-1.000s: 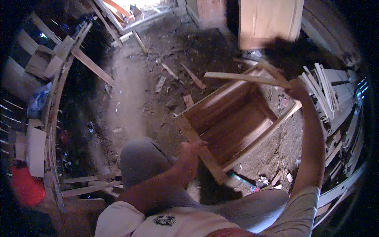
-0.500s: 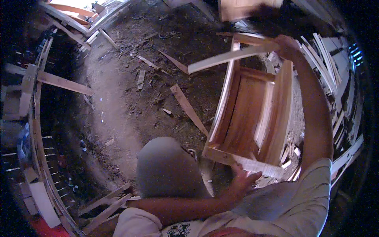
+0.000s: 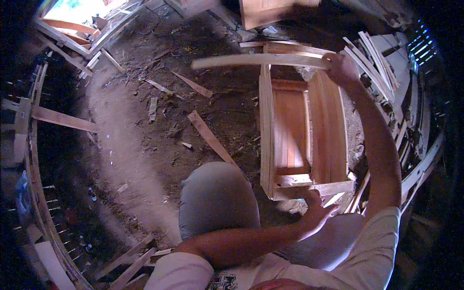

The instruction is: The person assembles a small wooden box-like frame by hand, positioning planks and using a hammer to drive nails into the joints. The person repeatedly adjusts the frame and hammers nails at multiple corners to secure the structure.

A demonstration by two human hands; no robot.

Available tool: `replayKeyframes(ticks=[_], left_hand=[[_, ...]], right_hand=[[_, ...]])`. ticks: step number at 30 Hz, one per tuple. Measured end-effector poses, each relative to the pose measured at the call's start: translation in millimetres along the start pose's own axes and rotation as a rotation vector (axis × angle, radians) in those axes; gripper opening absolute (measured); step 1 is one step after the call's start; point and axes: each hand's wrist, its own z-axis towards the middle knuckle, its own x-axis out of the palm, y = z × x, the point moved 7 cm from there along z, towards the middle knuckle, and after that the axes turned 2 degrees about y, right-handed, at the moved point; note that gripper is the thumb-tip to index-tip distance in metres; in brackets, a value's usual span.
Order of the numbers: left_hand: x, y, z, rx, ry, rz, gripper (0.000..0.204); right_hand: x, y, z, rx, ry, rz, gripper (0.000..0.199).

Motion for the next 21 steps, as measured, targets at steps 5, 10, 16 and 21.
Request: replayKeyframes(ticks=[5,10,16,21], left_hand=[[-23,0,-1,-0.059,-0.076,0.399,0.087],[2,-67,-68,-0.271,0.256,0.865,0.077],[14,-154,-108,-0.134,0.537,0.862,0.061],[30,-166,-112,-0.046,0.533,0.693,0.053]], right_hand=[[-17,69,-135,0.338,0.304,1.070,0.044],[-35,121,-254,0.542,0.257,1.344,0.054],[-24,176,-262,0.642,0.439,1.095,0.038],[-21,206,-248,0.763,0.472,1.250,0.041]])
